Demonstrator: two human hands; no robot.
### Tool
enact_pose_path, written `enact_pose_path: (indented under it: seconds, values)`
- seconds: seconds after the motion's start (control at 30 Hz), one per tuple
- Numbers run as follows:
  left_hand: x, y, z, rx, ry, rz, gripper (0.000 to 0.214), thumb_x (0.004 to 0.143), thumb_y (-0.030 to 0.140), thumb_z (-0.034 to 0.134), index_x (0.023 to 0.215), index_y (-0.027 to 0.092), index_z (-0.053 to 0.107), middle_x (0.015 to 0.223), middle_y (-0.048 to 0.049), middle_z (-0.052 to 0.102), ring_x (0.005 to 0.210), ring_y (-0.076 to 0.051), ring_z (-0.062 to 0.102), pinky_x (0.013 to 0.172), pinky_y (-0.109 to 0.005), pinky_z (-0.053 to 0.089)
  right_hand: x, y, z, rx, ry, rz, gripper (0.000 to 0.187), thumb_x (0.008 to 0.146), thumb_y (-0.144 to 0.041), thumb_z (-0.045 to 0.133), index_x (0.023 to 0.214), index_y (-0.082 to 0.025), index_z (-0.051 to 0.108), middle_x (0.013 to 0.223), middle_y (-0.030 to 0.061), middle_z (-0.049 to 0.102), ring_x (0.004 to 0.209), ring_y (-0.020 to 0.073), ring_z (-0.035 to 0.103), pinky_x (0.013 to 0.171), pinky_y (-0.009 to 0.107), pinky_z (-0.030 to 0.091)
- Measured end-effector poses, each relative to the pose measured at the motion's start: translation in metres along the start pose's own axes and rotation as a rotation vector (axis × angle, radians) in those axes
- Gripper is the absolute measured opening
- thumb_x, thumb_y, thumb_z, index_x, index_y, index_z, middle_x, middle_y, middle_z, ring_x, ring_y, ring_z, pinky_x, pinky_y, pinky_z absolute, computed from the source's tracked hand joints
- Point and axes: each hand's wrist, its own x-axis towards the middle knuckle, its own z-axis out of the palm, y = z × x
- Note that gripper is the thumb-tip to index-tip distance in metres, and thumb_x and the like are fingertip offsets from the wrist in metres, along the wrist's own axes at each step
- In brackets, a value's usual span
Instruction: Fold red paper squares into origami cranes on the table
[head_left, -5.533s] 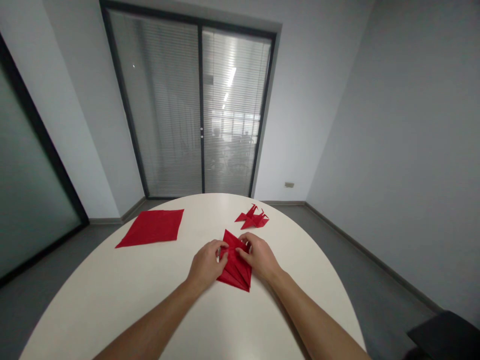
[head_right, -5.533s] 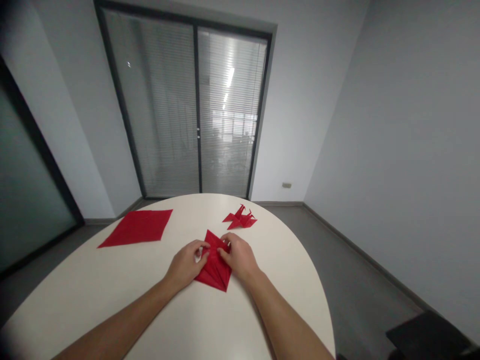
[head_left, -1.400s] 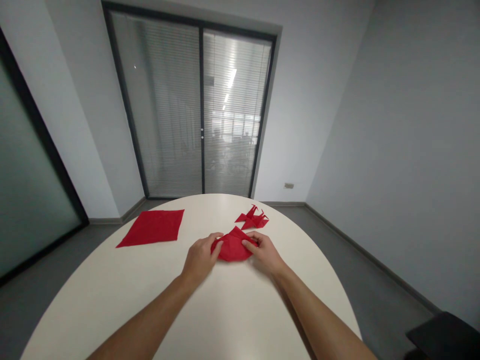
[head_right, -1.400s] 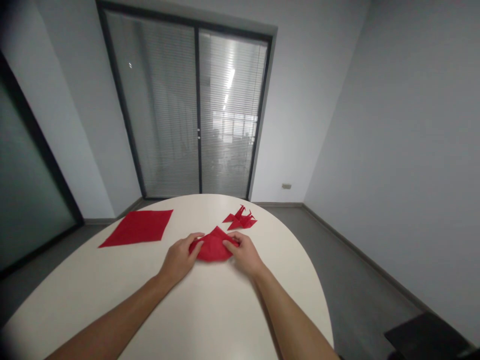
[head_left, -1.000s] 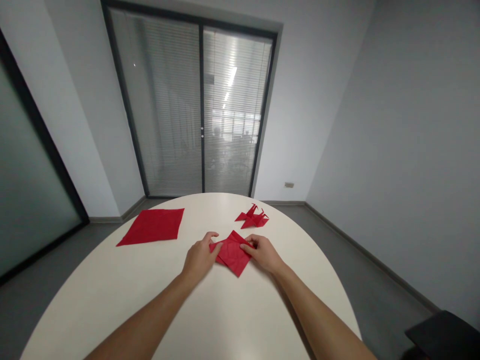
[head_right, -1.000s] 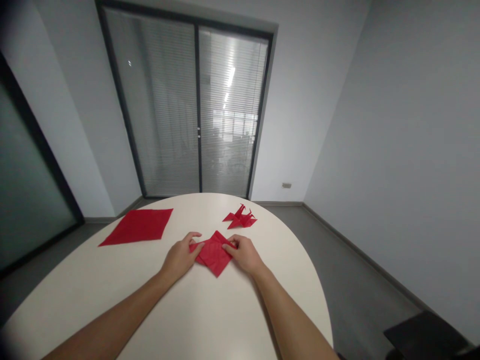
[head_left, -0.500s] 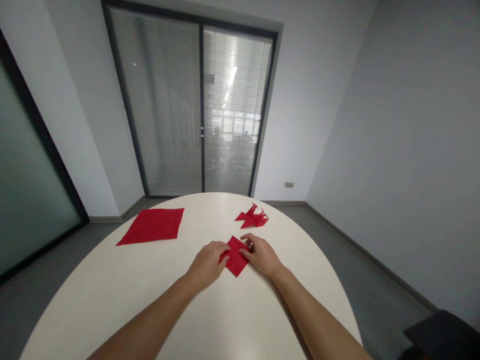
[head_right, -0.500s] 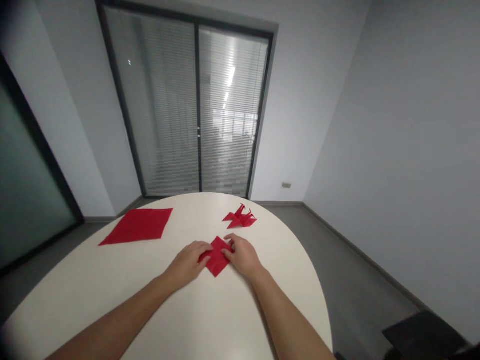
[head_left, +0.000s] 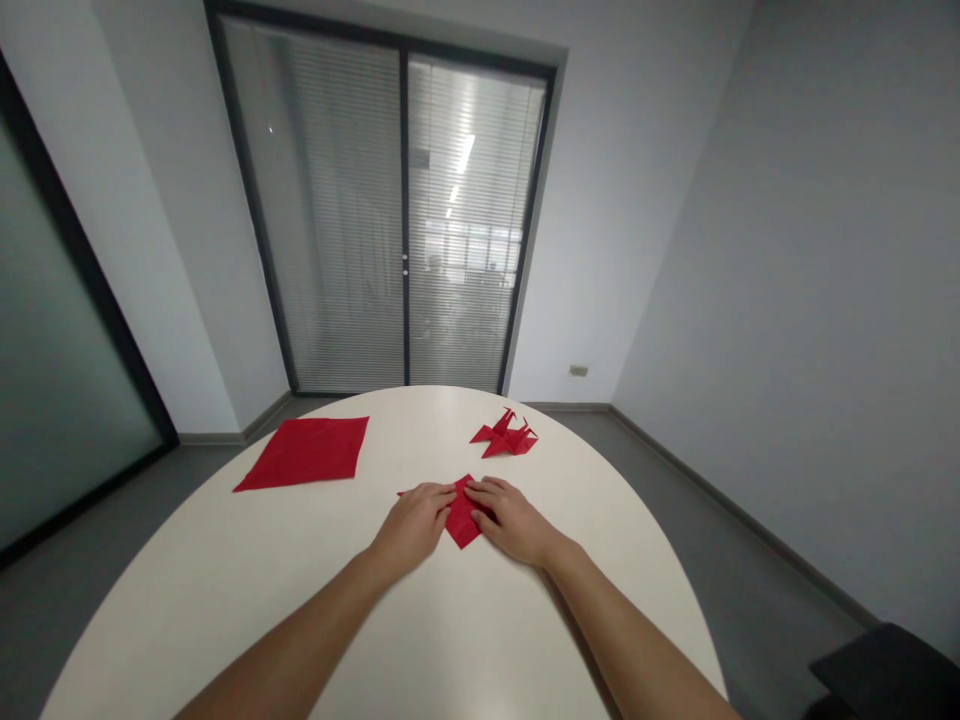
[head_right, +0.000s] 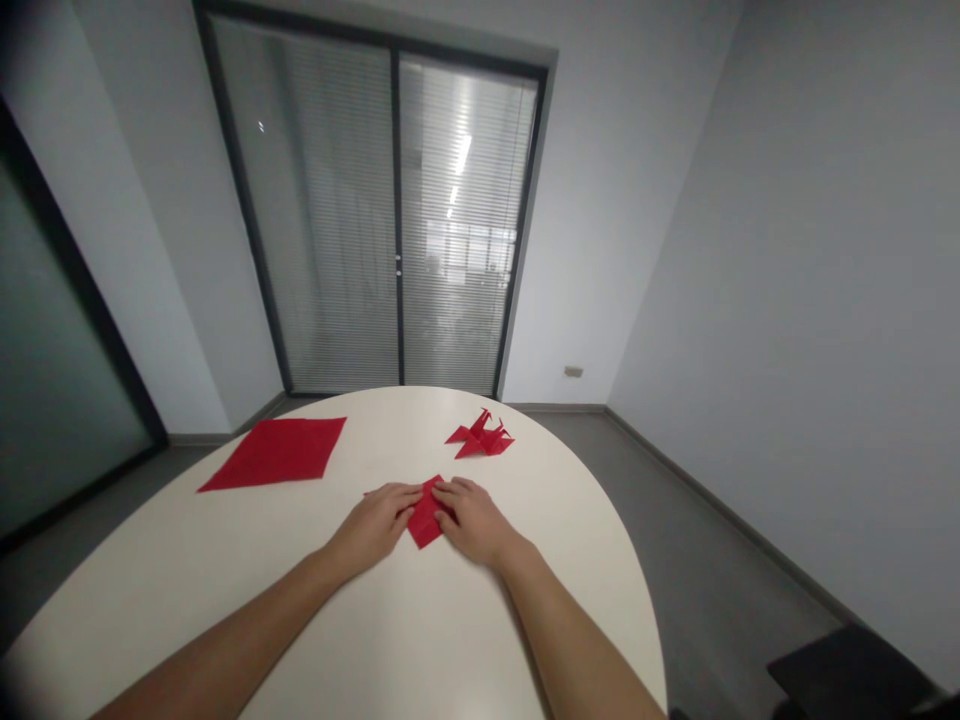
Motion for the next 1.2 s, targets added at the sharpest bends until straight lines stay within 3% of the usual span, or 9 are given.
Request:
enact_pose_path:
  seconds: [0.2,0.47,0.63,0.77,0.87,1.0,1.2]
  values:
    - [-0.001,-0.001,-0.003,-0.053,-0.047,0.082,0.035,0.095,0.017,0.051,0.125,0.021,0.068,0.133,-0.0058,0.066,0.123,-0.022,0.058,0.108,-0.039,0.044,-0.003,-0.005,-0.003,-0.017,-0.130,0.068,0.057,0.097,-0.028,0.043,0.153,-0.020,0.039,0.159,0.0083,0.036,0.150,0.0332,0.024,0.120,0.058,0.017]
    - [0.002,0.000,0.003,0.003,0.016,0.056,0.031,0.091,0.010,0.053,0.111,0.020,0.075,0.122,-0.0073,0.072,0.116,-0.024,0.062,0.105,-0.041,0.047,-0.004,-0.004,-0.004,-0.042,-0.143,0.183,0.058,0.101,-0.039,0.037,0.155,-0.017,0.034,0.161,0.0090,0.030,0.152,0.0344,0.014,0.121,0.057,0.016]
    - [-0.003,-0.005,-0.004,-0.062,-0.031,0.118,0.032,0.090,0.014,0.053,0.112,0.023,0.074,0.127,-0.0056,0.069,0.118,-0.023,0.062,0.105,-0.040,0.049,-0.004,0.002,-0.003,-0.076,-0.077,0.149,0.056,0.100,-0.039,0.040,0.151,-0.014,0.042,0.157,0.0119,0.038,0.150,0.0358,0.020,0.120,0.056,0.020]
    - [-0.006,-0.009,-0.010,-0.082,-0.054,0.187,0.033,0.086,0.017,0.059,0.116,0.024,0.072,0.131,-0.0063,0.067,0.122,-0.023,0.060,0.106,-0.039,0.048,-0.001,0.003,-0.008,-0.037,0.035,-0.017,0.041,0.095,-0.030,0.053,0.134,-0.020,0.063,0.140,0.0117,0.060,0.136,0.0294,0.046,0.116,0.048,0.030]
    - [-0.006,-0.010,-0.011,-0.081,-0.054,0.191,0.032,0.086,0.018,0.059,0.115,0.023,0.072,0.130,-0.0070,0.067,0.122,-0.023,0.060,0.106,-0.040,0.048,-0.001,0.001,-0.015,0.068,0.017,-0.134,0.036,0.087,-0.033,0.066,0.122,-0.025,0.070,0.122,0.0077,0.070,0.116,0.0262,0.060,0.106,0.042,0.041]
    - [-0.007,-0.010,-0.013,-0.095,-0.082,0.192,0.037,0.080,0.012,0.059,0.114,0.023,0.070,0.133,-0.0063,0.066,0.126,-0.023,0.058,0.109,-0.040,0.045,-0.003,-0.003,-0.022,0.147,-0.022,-0.171,0.045,0.075,-0.037,0.079,0.118,-0.025,0.072,0.117,0.0067,0.072,0.108,0.0262,0.063,0.100,0.039,0.043]
    - [-0.008,-0.005,-0.019,-0.121,-0.095,0.160,0.028,0.080,0.014,0.061,0.105,0.023,0.068,0.131,-0.0063,0.066,0.123,-0.024,0.059,0.106,-0.037,0.046,-0.003,-0.007,-0.024,0.147,-0.012,-0.088,0.011,0.087,-0.025,0.065,0.091,-0.021,0.075,0.092,0.0028,0.075,0.085,0.0193,0.065,0.082,0.030,0.045]
